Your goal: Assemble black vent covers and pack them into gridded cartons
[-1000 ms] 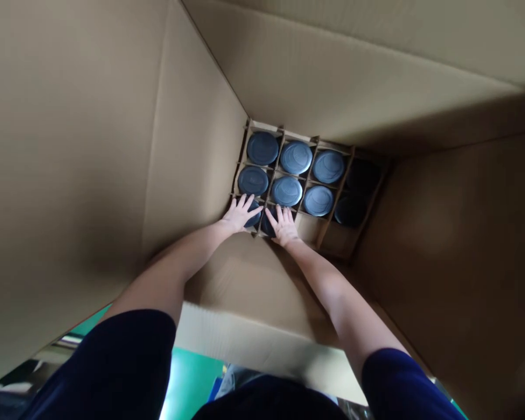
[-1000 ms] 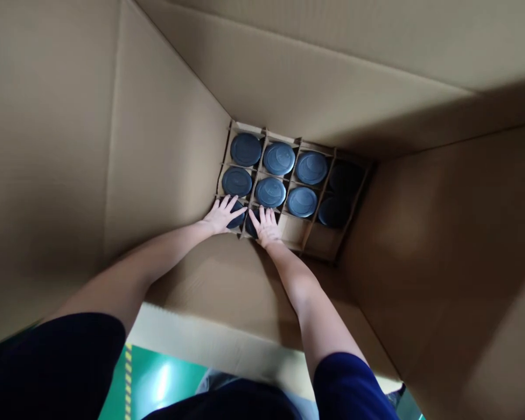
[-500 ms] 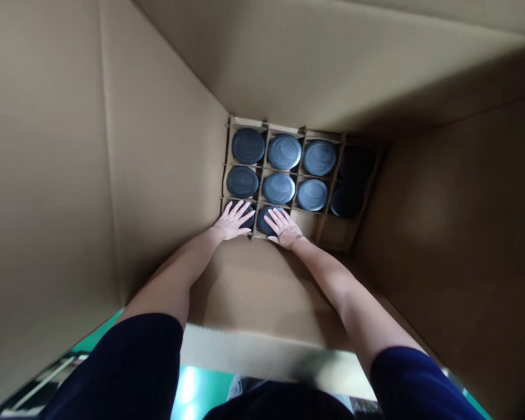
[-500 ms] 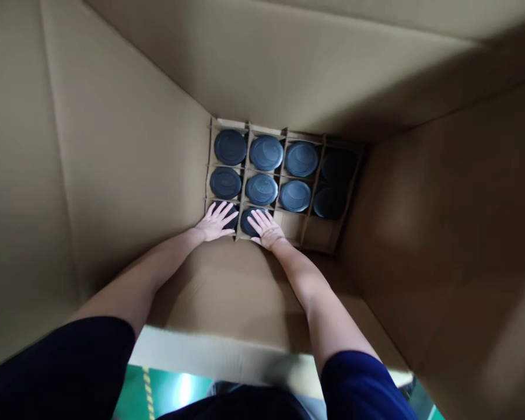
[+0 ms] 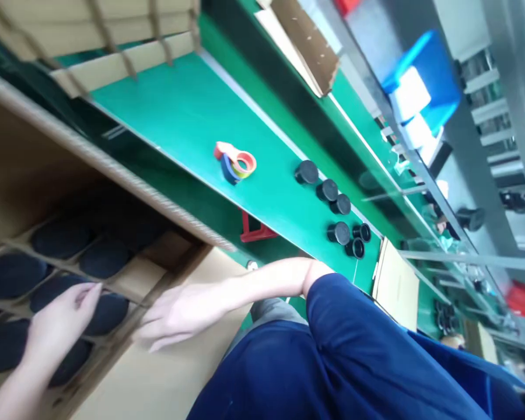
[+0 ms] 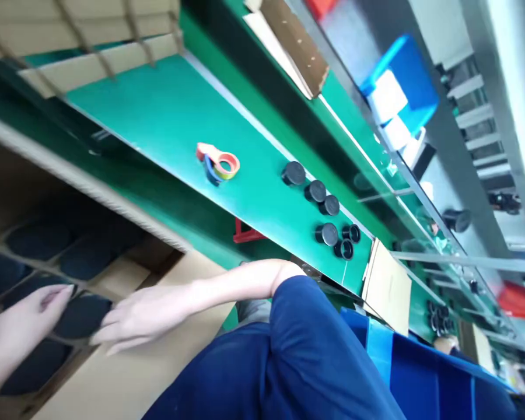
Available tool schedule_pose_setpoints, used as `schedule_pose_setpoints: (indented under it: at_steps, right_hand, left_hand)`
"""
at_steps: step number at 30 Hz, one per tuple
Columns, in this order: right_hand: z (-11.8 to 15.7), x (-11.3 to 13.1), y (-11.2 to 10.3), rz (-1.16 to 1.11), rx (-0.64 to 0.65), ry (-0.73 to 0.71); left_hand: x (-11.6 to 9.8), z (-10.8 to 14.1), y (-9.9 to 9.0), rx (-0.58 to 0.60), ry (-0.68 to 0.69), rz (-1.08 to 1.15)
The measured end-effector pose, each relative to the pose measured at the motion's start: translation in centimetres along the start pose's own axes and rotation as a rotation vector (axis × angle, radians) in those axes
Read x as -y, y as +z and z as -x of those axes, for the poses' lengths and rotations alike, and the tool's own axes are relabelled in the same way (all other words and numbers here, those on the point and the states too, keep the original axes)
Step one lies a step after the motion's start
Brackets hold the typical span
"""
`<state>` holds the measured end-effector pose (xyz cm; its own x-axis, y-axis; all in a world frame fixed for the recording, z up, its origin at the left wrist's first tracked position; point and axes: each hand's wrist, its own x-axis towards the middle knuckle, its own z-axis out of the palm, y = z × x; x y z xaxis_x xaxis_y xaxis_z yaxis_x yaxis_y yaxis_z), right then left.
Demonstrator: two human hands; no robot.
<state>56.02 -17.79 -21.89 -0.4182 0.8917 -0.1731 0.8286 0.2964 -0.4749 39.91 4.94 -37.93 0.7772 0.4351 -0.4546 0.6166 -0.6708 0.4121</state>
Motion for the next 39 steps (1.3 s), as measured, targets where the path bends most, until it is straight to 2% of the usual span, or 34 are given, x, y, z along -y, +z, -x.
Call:
schedule_pose_setpoints:
  at_steps: [1,2,4,6,7,9,10,12,14,15,17,19,21,24,26,28,30,31,34,37,39]
  right_hand:
    - [4.9,0.2,-0.9,-0.024,-0.096,0.067]
    - [9.9,-0.2,-1.5,-0.054,-0.197,0.185]
    - [20.5,-2.4,-1.6,-0.074,-0.377,0.548]
    - [30.9,-6.5,-1.2,-0.019,-0.474,1.001]
    - [35.9,-8.9,-1.0,0.011,-0.476,1.2]
    - [44.7,-13.9,-0.4,0.035,-0.417,1.54]
    - [48.2,-16.2,-0.1,0.02,-0.361,1.646]
    - [53.5,-19.9,0.9,-0.055,-0.25,1.742]
    - [56.3,-22.1,2.3,-0.122,-0.204,1.733]
    - [56.9,-22.7,3.1,-0.137,-0.213,1.722]
    - [57.2,-23.1,4.8,-0.131,-0.282,1.69]
    - [57.1,-22.9,6.2,-0.126,-0.364,1.639]
    - [57.1,-22.5,7.1,-0.136,-0.414,1.585]
    - [57.6,-21.5,7.4,-0.105,-0.404,1.537]
    - [57.7,-20.4,7.4,-0.079,-0.37,1.536]
    - [56.9,-19.1,7.7,-0.073,-0.363,1.568]
    - [55.2,-17.1,8.0,-0.058,-0.42,1.55]
    - [54.0,-15.7,8.0,-0.049,-0.463,1.48]
    - [49.4,-9.9,7.0,-0.12,-0.517,1.104]
    - [42.9,-3.1,4.1,-0.355,-0.351,0.757]
    - [37.0,0.8,1.6,-0.488,-0.209,0.58]
  left_hand:
    - [-4.6,1.2,-1.4,-0.13,0.023,0.017]
    - [-9.2,2.7,-2.3,-0.231,0.106,0.034]
    - [-18.1,5.2,-2.4,-0.329,0.362,0.084]
    - [-26.8,5.9,-0.8,-0.278,0.647,0.122]
    - [-31.2,5.4,0.4,-0.221,0.763,0.121]
    - [-40.3,2.6,3.1,-0.13,0.901,0.061]
    - [-45.0,0.4,4.5,-0.096,0.93,0.011]
    - [-54.1,-4.7,7.1,-0.04,0.934,-0.121]
    - [-62.2,-9.9,9.3,-0.005,0.847,-0.245]
    - [-65.5,-12.3,10.1,0.023,0.785,-0.28]
    - [-70.5,-16.0,11.3,0.089,0.634,-0.286]
    - [-73.2,-18.4,12.0,0.176,0.492,-0.282]
    - [-74.4,-19.3,12.3,0.232,0.417,-0.325]
    - [-74.1,-18.0,12.5,0.189,0.422,-0.37]
    - [-72.5,-15.5,12.2,0.15,0.452,-0.287]
    - [-69.4,-11.8,11.2,0.141,0.516,-0.12]
    - [-64.7,-6.9,9.3,0.153,0.627,0.074]
    - [-61.8,-4.0,8.0,0.173,0.686,0.162]
    - [-51.8,6.0,3.6,0.284,0.766,0.355]
    - [-40.2,14.4,-0.5,0.308,0.622,0.475]
    - [-32.2,17.4,-2.5,0.214,0.446,0.516]
